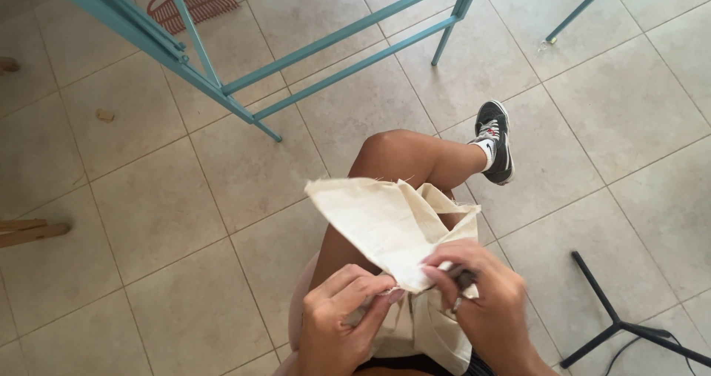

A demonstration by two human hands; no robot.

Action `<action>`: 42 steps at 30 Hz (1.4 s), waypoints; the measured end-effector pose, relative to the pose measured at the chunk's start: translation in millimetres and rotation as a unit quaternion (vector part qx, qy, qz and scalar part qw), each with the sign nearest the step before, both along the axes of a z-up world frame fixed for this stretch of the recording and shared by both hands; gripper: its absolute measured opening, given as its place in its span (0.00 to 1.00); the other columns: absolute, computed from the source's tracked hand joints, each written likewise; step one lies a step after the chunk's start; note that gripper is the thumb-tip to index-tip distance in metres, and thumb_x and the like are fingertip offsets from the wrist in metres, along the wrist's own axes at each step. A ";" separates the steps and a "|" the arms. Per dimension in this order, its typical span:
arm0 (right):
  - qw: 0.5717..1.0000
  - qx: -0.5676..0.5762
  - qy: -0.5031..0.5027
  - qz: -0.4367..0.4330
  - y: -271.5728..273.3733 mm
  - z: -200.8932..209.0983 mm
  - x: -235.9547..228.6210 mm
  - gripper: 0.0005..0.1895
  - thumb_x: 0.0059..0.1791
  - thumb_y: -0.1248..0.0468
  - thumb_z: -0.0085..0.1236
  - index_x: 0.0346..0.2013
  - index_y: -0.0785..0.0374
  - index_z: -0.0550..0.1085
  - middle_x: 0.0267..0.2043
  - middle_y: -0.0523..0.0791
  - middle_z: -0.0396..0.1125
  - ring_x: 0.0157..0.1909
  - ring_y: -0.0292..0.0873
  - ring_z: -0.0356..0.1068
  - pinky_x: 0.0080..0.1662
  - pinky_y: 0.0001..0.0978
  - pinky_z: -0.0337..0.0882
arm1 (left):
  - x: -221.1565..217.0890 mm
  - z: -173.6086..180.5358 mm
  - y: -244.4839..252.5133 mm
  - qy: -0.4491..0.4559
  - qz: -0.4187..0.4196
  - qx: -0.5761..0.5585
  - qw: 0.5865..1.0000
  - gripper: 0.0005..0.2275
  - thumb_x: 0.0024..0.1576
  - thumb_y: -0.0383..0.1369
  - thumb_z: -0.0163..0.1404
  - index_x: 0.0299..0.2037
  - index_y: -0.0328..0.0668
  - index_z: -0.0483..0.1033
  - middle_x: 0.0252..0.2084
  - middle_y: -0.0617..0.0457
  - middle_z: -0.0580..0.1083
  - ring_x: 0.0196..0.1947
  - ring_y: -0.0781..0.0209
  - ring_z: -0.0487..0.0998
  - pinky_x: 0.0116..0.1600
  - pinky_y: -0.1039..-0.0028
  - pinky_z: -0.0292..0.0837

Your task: A person uses scissors to trim and cut pieces of white fabric while seated at a workstation.

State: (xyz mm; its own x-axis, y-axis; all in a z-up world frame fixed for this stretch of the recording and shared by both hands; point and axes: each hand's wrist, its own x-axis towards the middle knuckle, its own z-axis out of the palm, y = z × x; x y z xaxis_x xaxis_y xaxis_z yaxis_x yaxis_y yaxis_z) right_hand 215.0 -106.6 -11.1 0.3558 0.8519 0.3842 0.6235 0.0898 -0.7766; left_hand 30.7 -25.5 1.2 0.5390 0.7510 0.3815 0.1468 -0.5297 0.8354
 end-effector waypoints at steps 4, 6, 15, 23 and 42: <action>0.994 -0.104 -0.002 -0.025 -53.6 -21.8 -2.4 0.15 0.38 0.46 0.79 0.33 0.44 0.83 0.27 0.32 0.76 0.27 0.29 0.72 0.36 0.21 0.72 | 1.2 11.6 2.2 -0.018 -0.009 -0.010 1.000 0.00 0.61 0.23 0.59 0.39 0.36 0.83 0.34 0.50 0.81 0.30 0.60 0.79 0.37 0.73 0.78; 0.926 -0.206 0.130 0.289 -49.1 -15.3 -7.6 0.18 0.56 0.44 0.65 0.35 0.54 0.79 0.27 0.37 0.72 0.25 0.31 0.70 0.30 0.22 0.74 | 3.3 18.5 4.6 -0.006 -0.013 0.000 1.000 0.02 0.62 0.23 0.56 0.38 0.37 0.81 0.34 0.50 0.81 0.31 0.59 0.80 0.39 0.74 0.79; 0.946 -0.247 0.024 0.209 -49.2 -66.6 -16.2 0.30 0.42 0.42 0.86 0.26 0.57 0.74 0.26 0.42 0.76 0.24 0.40 0.74 0.32 0.40 0.76 | 2.7 17.6 1.7 -0.001 -0.005 0.023 1.000 0.04 0.63 0.25 0.55 0.37 0.36 0.82 0.33 0.50 0.81 0.29 0.58 0.77 0.36 0.72 0.77; 0.949 -0.230 0.039 0.210 -46.3 -63.1 -12.8 0.26 0.43 0.43 0.83 0.27 0.55 0.75 0.26 0.39 0.76 0.25 0.40 0.76 0.33 0.38 0.78 | 3.1 14.2 0.4 -0.004 -0.015 0.018 1.000 0.04 0.64 0.25 0.55 0.37 0.37 0.81 0.32 0.50 0.79 0.27 0.57 0.74 0.35 0.70 0.74; 0.996 -0.036 -0.052 0.056 -12.5 -0.1 -7.6 0.11 0.49 0.54 0.69 0.38 0.56 0.79 0.43 0.39 0.75 0.31 0.31 0.73 0.36 0.21 0.76 | 2.1 15.9 0.2 -0.001 -0.028 0.034 0.999 0.03 0.65 0.26 0.55 0.39 0.37 0.81 0.34 0.51 0.78 0.28 0.57 0.73 0.37 0.70 0.72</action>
